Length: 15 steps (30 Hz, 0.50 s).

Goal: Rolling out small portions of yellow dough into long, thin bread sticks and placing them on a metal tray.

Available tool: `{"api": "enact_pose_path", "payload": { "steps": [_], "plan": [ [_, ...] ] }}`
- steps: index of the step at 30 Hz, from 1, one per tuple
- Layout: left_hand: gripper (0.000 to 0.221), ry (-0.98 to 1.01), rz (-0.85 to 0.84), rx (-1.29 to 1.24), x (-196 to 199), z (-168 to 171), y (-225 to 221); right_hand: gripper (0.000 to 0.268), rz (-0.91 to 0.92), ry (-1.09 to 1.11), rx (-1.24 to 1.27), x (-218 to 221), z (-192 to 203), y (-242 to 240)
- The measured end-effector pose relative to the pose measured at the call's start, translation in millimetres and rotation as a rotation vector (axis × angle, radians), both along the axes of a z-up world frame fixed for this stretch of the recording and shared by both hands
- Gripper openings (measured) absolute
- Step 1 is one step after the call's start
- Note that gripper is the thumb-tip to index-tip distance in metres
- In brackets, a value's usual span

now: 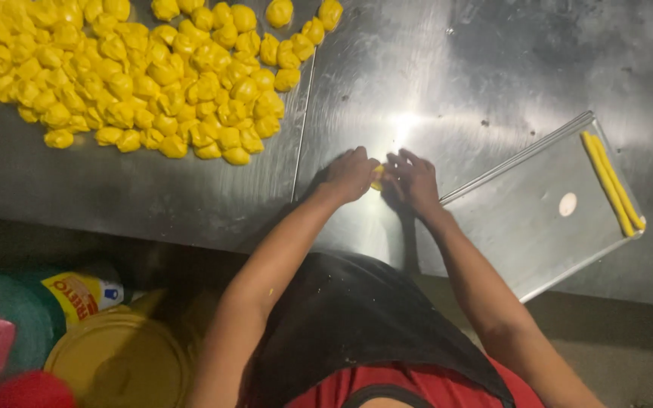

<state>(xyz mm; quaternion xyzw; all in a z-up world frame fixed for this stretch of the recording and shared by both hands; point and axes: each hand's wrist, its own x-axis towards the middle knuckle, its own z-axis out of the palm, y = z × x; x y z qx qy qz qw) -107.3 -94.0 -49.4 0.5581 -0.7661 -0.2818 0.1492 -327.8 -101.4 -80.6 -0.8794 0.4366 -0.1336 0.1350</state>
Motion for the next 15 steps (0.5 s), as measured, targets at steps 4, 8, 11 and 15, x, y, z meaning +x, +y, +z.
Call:
{"api": "enact_pose_path", "payload": {
  "steps": [4,8,11,15],
  "plan": [
    [0.021,0.036,0.019,0.038,-9.8,-9.4,6.1,0.041,-0.218,-0.127,0.156,15.2,1.8,13.2],
    [0.039,-0.018,0.033,-0.110,-11.8,-16.0,6.7,0.037,-0.319,0.105,0.153,35.8,34.6,12.3],
    [0.032,-0.011,0.025,-0.044,-10.8,-21.8,5.1,0.037,-0.253,0.180,0.204,40.4,49.1,12.6],
    [0.048,-0.092,0.034,-0.020,-8.8,-8.0,19.6,0.040,-0.149,0.127,0.043,46.5,16.2,17.8]
  ]
}}
